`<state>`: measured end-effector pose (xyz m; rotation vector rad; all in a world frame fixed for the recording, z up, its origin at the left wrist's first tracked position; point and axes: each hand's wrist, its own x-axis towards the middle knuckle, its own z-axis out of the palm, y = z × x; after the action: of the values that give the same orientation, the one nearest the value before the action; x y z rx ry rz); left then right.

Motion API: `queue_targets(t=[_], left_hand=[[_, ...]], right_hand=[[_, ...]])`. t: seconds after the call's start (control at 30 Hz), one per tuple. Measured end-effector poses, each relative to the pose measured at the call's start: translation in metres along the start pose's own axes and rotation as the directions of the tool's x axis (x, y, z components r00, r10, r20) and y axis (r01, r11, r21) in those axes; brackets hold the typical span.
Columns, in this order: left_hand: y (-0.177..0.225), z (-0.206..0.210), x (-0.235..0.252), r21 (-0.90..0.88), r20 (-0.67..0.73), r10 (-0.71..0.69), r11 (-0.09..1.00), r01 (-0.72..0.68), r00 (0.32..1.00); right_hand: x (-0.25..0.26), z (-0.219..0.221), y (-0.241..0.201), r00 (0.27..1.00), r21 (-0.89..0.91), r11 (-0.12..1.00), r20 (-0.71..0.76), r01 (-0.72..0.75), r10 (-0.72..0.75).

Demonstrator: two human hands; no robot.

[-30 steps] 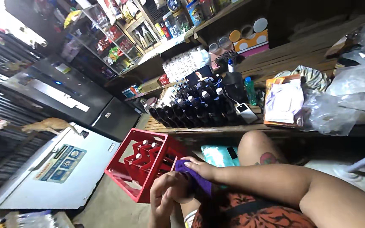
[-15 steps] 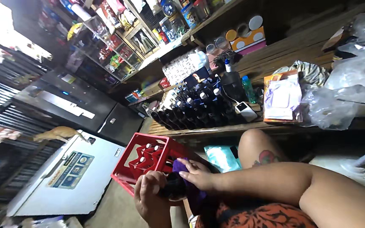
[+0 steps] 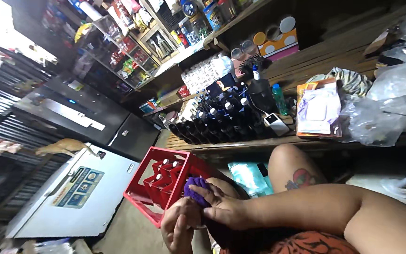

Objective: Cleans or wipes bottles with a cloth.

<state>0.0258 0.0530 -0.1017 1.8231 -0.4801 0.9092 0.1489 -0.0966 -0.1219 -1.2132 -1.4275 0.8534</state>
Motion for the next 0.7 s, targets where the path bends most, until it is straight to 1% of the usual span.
queue_targets(t=[0.07,0.13,0.2,0.27,0.33,0.37,0.43,0.47,0.53,0.6,0.63,0.67,0.7], left_hand=[[-0.003,0.000,-0.002,0.094,-0.073,0.045,0.995,-0.038,0.996],[-0.004,-0.001,0.000,0.277,-0.082,0.137,0.955,-0.109,0.987],[-0.005,-0.002,0.001,0.390,-0.071,0.191,0.909,-0.149,0.979],[-0.005,-0.002,0.002,0.457,-0.073,0.208,0.876,-0.153,0.975],[-0.005,0.000,0.003,0.492,-0.088,0.207,0.859,-0.138,0.974],[-0.004,0.000,0.003,0.504,-0.094,0.209,0.853,-0.135,0.973],[-0.004,0.000,0.003,0.512,-0.111,0.208,0.850,-0.123,0.972],[-0.004,0.000,0.003,0.509,-0.120,0.205,0.853,-0.117,0.971],[-0.004,0.001,0.002,0.505,-0.131,0.203,0.856,-0.111,0.970],[-0.004,0.003,0.002,0.517,-0.120,0.204,0.849,-0.114,0.972],[-0.003,0.004,0.002,0.520,-0.108,0.198,0.846,-0.115,0.974],[-0.003,0.005,0.003,0.523,-0.101,0.197,0.844,-0.117,0.975],[-0.002,0.007,0.005,0.530,-0.099,0.197,0.840,-0.116,0.975]], right_hand=[[0.002,-0.001,0.003,1.000,0.000,1.000,-0.002,0.019,-0.019],[0.005,0.001,0.008,0.999,-0.011,0.999,-0.022,0.044,-0.044],[0.006,0.001,0.008,0.999,-0.042,0.998,-0.025,0.036,-0.037],[0.007,0.003,0.012,0.994,-0.053,0.996,-0.082,0.066,-0.070],[0.012,0.006,0.026,0.971,-0.017,0.985,-0.166,0.173,-0.173],[0.014,0.006,0.035,0.964,0.015,0.978,-0.176,0.208,-0.202],[0.019,0.002,0.051,0.963,0.070,0.973,-0.171,0.222,-0.207],[0.021,0.000,0.061,0.971,0.080,0.978,-0.164,0.190,-0.175],[0.028,-0.003,0.080,0.991,0.105,0.994,-0.128,0.039,-0.026],[0.032,-0.003,0.096,0.986,0.135,0.985,-0.110,-0.111,0.126],[0.034,-0.002,0.100,0.980,0.130,0.979,-0.101,-0.157,0.170],[0.035,-0.002,0.102,0.979,0.117,0.979,-0.096,-0.170,0.181],[0.035,-0.002,0.101,0.983,0.098,0.984,-0.090,-0.152,0.161]])
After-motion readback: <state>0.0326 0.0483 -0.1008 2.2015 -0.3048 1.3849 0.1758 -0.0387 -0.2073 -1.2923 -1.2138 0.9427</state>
